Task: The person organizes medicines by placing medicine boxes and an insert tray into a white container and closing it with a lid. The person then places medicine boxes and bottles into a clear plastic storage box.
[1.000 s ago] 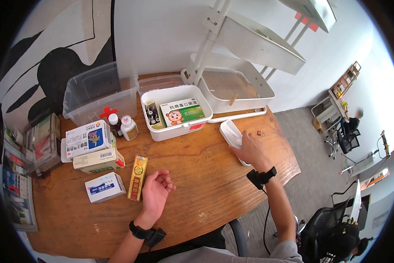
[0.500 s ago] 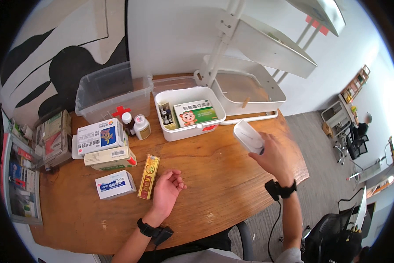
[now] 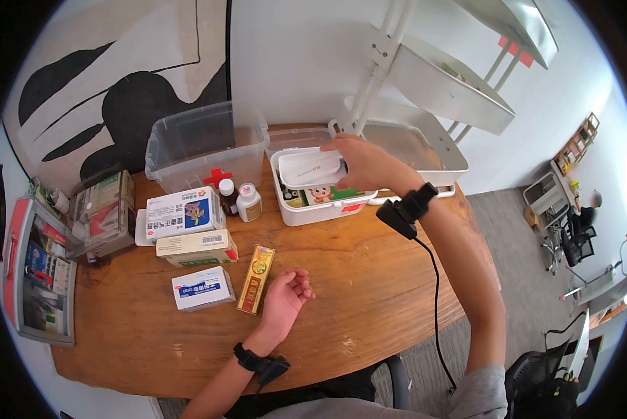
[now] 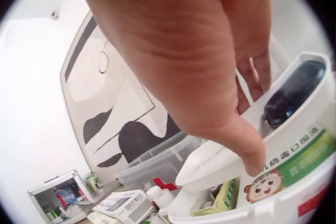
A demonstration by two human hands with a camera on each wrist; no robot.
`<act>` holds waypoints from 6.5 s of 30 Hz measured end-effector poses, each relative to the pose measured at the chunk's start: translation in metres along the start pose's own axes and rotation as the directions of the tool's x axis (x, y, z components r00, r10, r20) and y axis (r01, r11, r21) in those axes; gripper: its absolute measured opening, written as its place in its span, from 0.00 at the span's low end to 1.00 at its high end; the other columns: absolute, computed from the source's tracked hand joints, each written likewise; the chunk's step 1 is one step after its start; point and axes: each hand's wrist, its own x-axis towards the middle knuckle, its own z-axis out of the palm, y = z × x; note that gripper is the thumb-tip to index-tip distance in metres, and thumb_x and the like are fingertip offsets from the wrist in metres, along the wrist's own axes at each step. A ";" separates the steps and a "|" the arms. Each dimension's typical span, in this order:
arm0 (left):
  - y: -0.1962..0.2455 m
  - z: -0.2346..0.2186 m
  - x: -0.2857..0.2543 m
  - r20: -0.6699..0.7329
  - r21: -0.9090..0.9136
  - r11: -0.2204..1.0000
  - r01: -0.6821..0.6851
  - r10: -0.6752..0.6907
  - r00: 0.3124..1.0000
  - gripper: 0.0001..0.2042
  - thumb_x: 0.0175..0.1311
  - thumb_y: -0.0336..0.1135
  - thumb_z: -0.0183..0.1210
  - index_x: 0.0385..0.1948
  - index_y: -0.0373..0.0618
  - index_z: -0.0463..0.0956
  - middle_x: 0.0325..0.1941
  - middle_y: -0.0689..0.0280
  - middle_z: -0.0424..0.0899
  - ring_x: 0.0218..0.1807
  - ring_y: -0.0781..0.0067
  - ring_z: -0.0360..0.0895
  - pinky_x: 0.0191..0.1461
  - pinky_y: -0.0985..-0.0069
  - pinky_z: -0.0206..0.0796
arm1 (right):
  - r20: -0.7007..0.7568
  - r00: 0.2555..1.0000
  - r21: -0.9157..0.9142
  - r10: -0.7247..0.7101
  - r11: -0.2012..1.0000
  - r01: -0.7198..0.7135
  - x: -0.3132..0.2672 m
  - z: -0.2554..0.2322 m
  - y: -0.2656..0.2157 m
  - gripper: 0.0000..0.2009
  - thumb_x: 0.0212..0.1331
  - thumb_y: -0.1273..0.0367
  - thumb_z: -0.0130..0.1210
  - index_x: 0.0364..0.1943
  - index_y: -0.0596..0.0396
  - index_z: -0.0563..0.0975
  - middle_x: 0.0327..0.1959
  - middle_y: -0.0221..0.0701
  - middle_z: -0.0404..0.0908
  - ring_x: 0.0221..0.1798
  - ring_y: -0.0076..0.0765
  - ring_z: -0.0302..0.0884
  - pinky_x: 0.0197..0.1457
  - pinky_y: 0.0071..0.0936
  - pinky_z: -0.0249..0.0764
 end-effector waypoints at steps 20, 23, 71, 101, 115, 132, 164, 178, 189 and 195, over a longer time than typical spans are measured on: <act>0.001 0.001 0.001 0.005 -0.020 1.000 0.000 0.000 1.000 0.12 0.83 0.37 0.48 0.51 0.40 0.78 0.39 0.65 0.79 0.41 0.71 0.77 0.54 0.66 0.76 | 0.128 0.992 0.105 0.006 0.994 -0.019 0.039 0.016 0.022 0.41 0.45 0.66 0.81 0.70 0.51 0.78 0.69 0.42 0.80 0.69 0.48 0.78 0.74 0.39 0.74; 0.000 0.002 0.002 0.000 -0.012 1.000 0.001 -0.001 1.000 0.12 0.83 0.37 0.48 0.51 0.40 0.78 0.39 0.66 0.79 0.41 0.71 0.77 0.54 0.66 0.76 | 0.152 0.988 0.070 -0.019 0.998 0.009 0.038 0.011 0.021 0.39 0.50 0.65 0.79 0.72 0.50 0.77 0.70 0.39 0.79 0.72 0.45 0.76 0.77 0.38 0.72; -0.007 -0.003 0.002 0.014 -0.013 1.000 -0.001 0.001 1.000 0.11 0.83 0.34 0.48 0.50 0.40 0.78 0.39 0.66 0.79 0.42 0.71 0.78 0.56 0.65 0.76 | -0.754 0.630 -0.275 -0.185 0.960 -0.047 0.018 0.029 -0.043 0.30 0.53 0.85 0.53 0.64 0.54 0.78 0.61 0.44 0.76 0.65 0.59 0.74 0.65 0.50 0.76; -0.001 0.005 -0.005 -0.059 0.011 1.000 0.026 -0.025 0.998 0.10 0.80 0.33 0.51 0.52 0.39 0.77 0.40 0.64 0.79 0.43 0.69 0.77 0.57 0.64 0.75 | -0.577 0.812 -0.185 -0.090 0.982 -0.022 -0.037 0.119 -0.046 0.50 0.55 0.49 0.76 0.80 0.53 0.65 0.81 0.44 0.64 0.85 0.54 0.55 0.86 0.60 0.47; 0.010 0.004 -0.002 -0.015 0.061 0.998 0.022 -0.021 1.000 0.09 0.80 0.31 0.52 0.54 0.39 0.77 0.41 0.64 0.79 0.44 0.69 0.77 0.57 0.64 0.75 | -0.618 0.781 -0.134 -0.086 0.991 0.003 -0.016 0.128 -0.027 0.50 0.56 0.47 0.75 0.80 0.52 0.64 0.81 0.43 0.65 0.85 0.54 0.56 0.87 0.57 0.46; -0.001 -0.001 -0.001 0.003 0.094 0.994 0.050 -0.051 0.999 0.10 0.84 0.30 0.52 0.57 0.38 0.77 0.45 0.64 0.81 0.46 0.71 0.79 0.58 0.69 0.76 | -0.646 0.743 -0.258 -0.177 0.966 0.006 0.098 0.124 0.008 0.51 0.56 0.50 0.77 0.80 0.54 0.60 0.79 0.47 0.64 0.83 0.60 0.55 0.86 0.61 0.44; 0.341 0.010 -0.021 0.202 0.880 0.144 -0.452 0.748 0.632 0.13 0.81 0.30 0.53 0.60 0.38 0.81 0.62 0.61 0.86 0.67 0.69 0.80 0.73 0.69 0.68 | -0.636 0.761 -0.196 -0.128 0.981 0.000 0.105 0.118 -0.002 0.51 0.44 0.66 0.72 0.79 0.53 0.62 0.80 0.45 0.63 0.83 0.59 0.54 0.88 0.58 0.44; 0.328 0.060 -0.060 0.322 0.926 -0.122 -0.357 0.748 0.581 0.14 0.81 0.33 0.55 0.62 0.43 0.80 0.68 0.62 0.81 0.68 0.67 0.77 0.76 0.66 0.63 | -0.781 0.608 0.415 0.144 0.847 0.333 0.087 0.063 -0.130 0.22 0.56 0.78 0.51 0.56 0.60 0.82 0.55 0.44 0.87 0.61 0.46 0.83 0.70 0.37 0.73; 0.330 0.053 -0.042 0.393 0.888 -0.107 -0.447 0.680 0.619 0.15 0.82 0.33 0.53 0.65 0.45 0.78 0.69 0.64 0.81 0.71 0.70 0.75 0.78 0.65 0.63 | -0.245 0.933 0.180 -0.262 0.934 0.309 0.057 0.078 -0.172 0.34 0.56 0.64 0.74 0.68 0.54 0.75 0.60 0.41 0.82 0.59 0.53 0.81 0.64 0.44 0.77; 0.327 0.050 -0.035 0.365 0.919 -0.189 -0.347 0.739 0.565 0.14 0.82 0.31 0.53 0.63 0.40 0.79 0.67 0.62 0.83 0.70 0.71 0.75 0.77 0.68 0.63 | -0.202 0.934 0.275 -0.294 0.898 0.342 0.070 0.095 -0.163 0.38 0.55 0.61 0.77 0.71 0.54 0.74 0.65 0.44 0.80 0.67 0.57 0.78 0.72 0.45 0.73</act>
